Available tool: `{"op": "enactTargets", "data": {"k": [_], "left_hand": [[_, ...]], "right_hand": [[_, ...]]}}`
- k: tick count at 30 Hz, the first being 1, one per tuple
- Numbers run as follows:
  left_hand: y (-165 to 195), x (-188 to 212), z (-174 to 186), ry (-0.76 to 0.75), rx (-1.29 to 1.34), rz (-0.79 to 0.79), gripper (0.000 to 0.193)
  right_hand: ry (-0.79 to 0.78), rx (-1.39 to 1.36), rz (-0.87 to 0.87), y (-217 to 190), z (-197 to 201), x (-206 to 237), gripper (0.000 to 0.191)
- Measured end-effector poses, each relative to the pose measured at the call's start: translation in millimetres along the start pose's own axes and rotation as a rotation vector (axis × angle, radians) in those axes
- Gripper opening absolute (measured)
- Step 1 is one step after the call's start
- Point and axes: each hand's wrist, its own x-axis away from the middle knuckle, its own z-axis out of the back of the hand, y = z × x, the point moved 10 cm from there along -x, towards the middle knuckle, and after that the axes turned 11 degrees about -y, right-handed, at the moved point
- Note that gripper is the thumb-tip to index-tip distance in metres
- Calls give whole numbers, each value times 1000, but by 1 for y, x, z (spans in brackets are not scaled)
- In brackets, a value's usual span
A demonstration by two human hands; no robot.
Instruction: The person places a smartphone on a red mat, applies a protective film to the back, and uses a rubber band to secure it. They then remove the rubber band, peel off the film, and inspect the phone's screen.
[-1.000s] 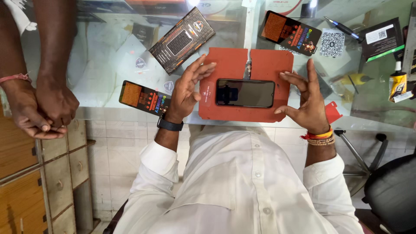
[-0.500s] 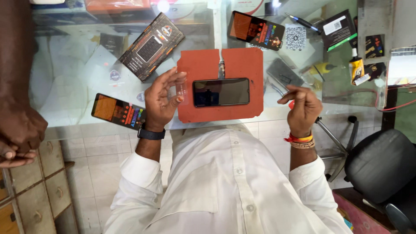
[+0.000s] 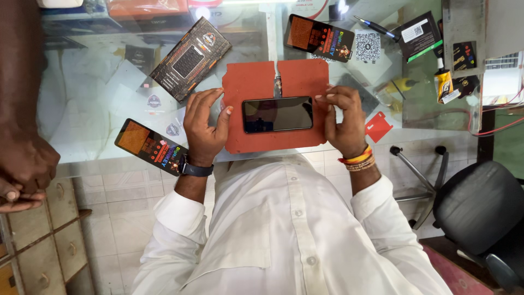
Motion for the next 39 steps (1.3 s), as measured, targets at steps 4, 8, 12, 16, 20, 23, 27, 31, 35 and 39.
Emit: {"op": "enactTargets", "data": {"k": [4,8,12,16,20,23,27,31,35,39], "left_hand": [[2,1,-1,-6,-37,-13,32],[0,1,-3,-13,-39,-19,34],[-1,0,-6,-35,-51,-24,35],[-1,0,-7,-44,-43,-23,35],[-1,2,-4,-20,-10,-14,36],[3,3,-1,12,-42,-38,34],[1,2,-3,-1,-39,-28,34],[-3,3,-4,4,-70,-9,33],[-16,5,-5,39,-50,93,30],[-14,6,-6,48,-153,95,27]], "right_hand": [[-41,40,61,-5,-11,-6,33],[-65,46,116,-7,-17,-9,32],[-80,72,104,-4,-19,-7,30],[-84,109,68,1,-20,-3,28],[-71,66,83,1,-18,5,31],[-28,-51,136,-1,-13,11,34],[35,-107,109,5,-8,14,36],[60,-119,51,13,-8,16,37],[59,-106,4,18,-10,18,37],[62,-48,37,13,-12,19,37]]}}
